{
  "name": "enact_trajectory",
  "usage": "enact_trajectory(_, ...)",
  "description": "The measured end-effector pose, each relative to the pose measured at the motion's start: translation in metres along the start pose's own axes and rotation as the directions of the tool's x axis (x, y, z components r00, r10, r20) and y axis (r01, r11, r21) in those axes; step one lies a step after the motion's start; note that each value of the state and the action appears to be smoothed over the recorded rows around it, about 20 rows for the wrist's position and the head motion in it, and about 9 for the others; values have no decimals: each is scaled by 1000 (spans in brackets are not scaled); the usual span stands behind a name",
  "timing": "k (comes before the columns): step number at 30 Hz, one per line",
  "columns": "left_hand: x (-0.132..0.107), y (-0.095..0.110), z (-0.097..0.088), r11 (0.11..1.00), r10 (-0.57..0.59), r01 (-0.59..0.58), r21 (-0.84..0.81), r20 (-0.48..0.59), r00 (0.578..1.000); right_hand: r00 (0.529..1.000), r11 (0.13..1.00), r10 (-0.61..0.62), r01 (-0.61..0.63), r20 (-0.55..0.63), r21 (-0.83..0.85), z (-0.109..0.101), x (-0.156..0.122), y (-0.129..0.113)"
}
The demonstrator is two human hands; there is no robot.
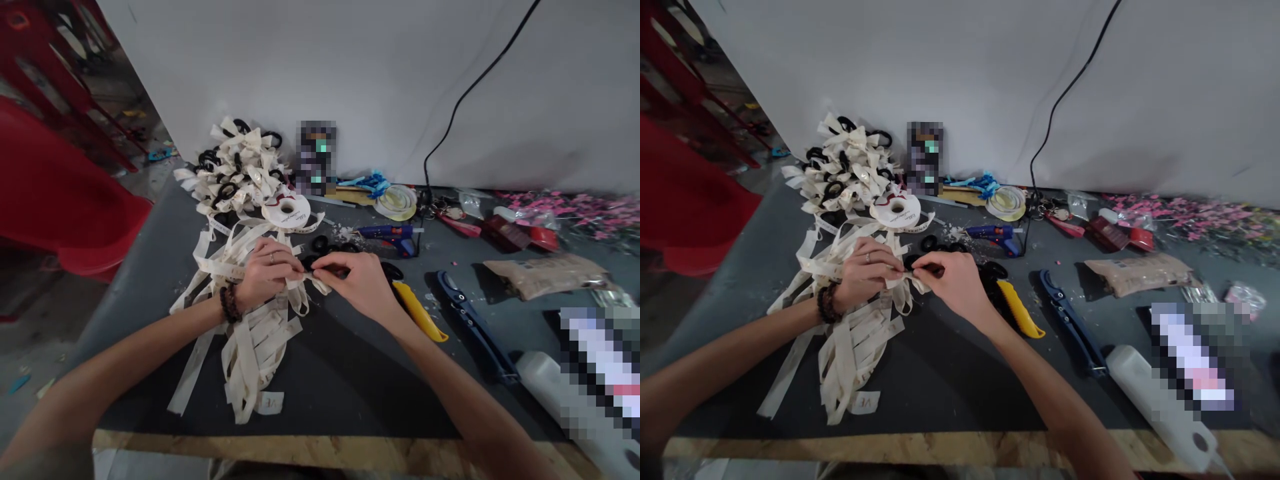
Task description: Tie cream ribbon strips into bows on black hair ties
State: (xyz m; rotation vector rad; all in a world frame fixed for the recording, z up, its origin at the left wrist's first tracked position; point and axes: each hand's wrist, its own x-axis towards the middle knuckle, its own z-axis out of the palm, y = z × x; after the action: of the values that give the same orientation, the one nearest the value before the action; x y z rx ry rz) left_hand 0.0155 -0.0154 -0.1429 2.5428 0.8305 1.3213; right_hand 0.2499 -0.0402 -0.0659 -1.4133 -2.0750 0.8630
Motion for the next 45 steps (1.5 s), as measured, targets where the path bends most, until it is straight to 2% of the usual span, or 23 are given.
enact_trajectory(5,2,3,0,999,-1,2,42,-13,1000,999,999,-47,47,-13,-25,-1,0,2)
enact_trajectory(10,3,4,0,998,49,-46,46,-51,997,997,997,-73,73,-10,-27,-3,0,4)
enact_trajectory(14,2,3,1,999,4,-3,53,-16,1000,997,997,-69,71,29,-39,-8,0,2)
enact_trajectory(18,4,4,0,999,5,-3,37,-39,999,996,994,-75,78,44,-78,-8,-1,0)
enact_trajectory(23,7,6,-2,999,23,-21,29,-74,997,997,993,-67,64,-27,-104,-1,-3,-2)
enact_trajectory(28,6,5,-1,999,20,-18,48,-60,998,991,975,-57,29,-120,-221,8,-5,-7)
enact_trajectory(36,7,5,1,1000,4,-4,0,-66,998,972,949,-124,57,-200,-310,18,-9,-6)
enact_trajectory(40,7,6,3,997,-40,34,-72,-91,995,968,950,-139,71,-209,-305,19,-8,-3)
enact_trajectory(45,1,6,4,953,-219,205,-224,-40,975,969,959,-139,79,-206,-273,20,-7,-1)
